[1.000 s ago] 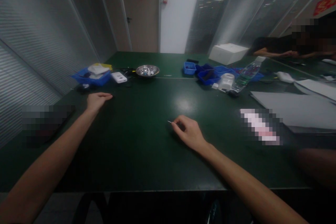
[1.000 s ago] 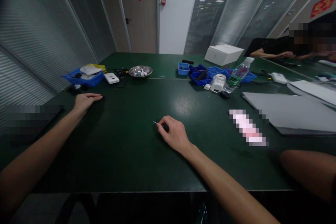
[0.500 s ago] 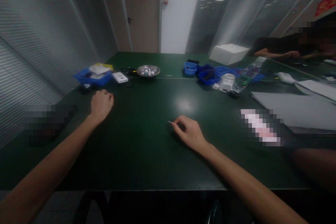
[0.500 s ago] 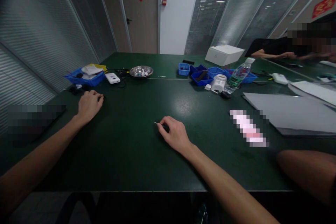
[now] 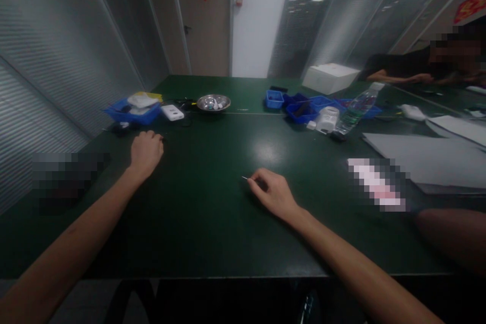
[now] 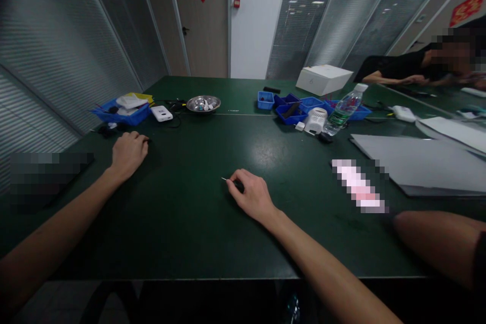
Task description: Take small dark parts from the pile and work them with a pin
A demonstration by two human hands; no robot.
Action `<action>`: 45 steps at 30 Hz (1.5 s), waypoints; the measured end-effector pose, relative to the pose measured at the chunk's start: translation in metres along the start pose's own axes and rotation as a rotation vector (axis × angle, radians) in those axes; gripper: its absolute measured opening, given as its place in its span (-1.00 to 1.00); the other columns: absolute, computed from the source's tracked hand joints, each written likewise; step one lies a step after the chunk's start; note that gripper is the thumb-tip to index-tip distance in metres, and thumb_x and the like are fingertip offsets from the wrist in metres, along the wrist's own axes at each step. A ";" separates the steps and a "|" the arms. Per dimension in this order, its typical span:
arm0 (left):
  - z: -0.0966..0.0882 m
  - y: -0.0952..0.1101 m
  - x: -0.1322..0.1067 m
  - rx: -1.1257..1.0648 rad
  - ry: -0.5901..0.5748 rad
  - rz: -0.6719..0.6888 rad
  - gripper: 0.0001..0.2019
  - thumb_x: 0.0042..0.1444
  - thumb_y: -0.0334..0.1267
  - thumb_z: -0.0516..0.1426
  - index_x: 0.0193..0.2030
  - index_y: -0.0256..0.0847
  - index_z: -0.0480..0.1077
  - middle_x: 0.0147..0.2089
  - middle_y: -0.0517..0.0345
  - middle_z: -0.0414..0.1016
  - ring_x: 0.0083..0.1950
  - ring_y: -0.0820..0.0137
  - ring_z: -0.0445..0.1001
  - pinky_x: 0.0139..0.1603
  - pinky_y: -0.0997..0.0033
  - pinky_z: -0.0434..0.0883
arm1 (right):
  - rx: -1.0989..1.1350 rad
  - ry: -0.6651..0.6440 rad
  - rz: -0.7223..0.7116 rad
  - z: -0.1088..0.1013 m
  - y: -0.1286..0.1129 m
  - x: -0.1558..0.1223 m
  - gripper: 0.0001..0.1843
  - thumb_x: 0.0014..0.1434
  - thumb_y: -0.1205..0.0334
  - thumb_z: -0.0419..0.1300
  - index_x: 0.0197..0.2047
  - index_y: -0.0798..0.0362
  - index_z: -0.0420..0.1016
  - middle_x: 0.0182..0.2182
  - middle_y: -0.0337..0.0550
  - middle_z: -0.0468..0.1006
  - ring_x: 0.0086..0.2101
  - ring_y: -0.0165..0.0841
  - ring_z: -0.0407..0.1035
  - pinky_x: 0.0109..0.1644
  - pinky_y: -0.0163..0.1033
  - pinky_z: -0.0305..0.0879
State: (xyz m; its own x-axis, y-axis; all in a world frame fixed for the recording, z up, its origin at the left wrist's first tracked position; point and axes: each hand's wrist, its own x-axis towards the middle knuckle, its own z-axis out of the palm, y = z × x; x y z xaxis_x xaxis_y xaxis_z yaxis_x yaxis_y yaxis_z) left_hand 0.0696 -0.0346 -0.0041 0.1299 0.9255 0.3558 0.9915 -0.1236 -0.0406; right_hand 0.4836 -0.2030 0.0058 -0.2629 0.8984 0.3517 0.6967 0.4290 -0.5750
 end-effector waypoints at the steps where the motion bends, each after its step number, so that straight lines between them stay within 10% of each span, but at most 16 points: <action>1: 0.001 -0.001 0.000 0.014 0.006 0.000 -0.58 0.33 -0.19 -0.06 0.12 -0.23 0.52 0.11 -0.28 0.43 0.19 -0.16 0.34 0.15 -0.10 0.30 | 0.001 0.001 -0.002 0.000 0.000 0.000 -0.81 0.41 0.12 0.14 -0.21 0.01 0.48 -0.31 -0.20 0.55 -0.38 -0.38 0.39 -0.31 -0.28 0.23; 23: -0.002 -0.035 0.009 0.165 -0.034 -0.063 -0.62 0.37 -0.27 -0.07 0.02 -0.49 0.48 0.01 -0.25 0.46 -0.01 0.10 0.29 -0.07 0.26 0.20 | 0.007 -0.007 -0.014 0.000 0.000 -0.001 -0.82 0.40 0.13 0.15 -0.21 0.02 0.48 -0.33 -0.21 0.53 -0.40 -0.40 0.37 -0.31 -0.29 0.20; 45: 0.012 -0.062 0.013 -0.341 0.035 -0.310 -0.71 0.22 -0.17 0.27 -0.04 -0.36 0.55 -0.23 0.19 0.54 -0.21 0.42 0.42 -0.10 0.50 0.31 | 0.000 -0.020 -0.019 0.000 0.002 -0.001 -0.80 0.41 0.13 0.14 -0.22 0.03 0.49 -0.33 -0.21 0.54 -0.39 -0.40 0.38 -0.31 -0.29 0.20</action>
State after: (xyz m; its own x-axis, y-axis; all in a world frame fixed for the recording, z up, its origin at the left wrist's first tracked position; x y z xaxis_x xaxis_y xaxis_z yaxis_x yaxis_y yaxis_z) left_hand 0.0098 -0.0110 -0.0080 -0.1780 0.9256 0.3340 0.9240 0.0404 0.3803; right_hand 0.4852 -0.2031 0.0041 -0.2894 0.8918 0.3478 0.6911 0.4460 -0.5687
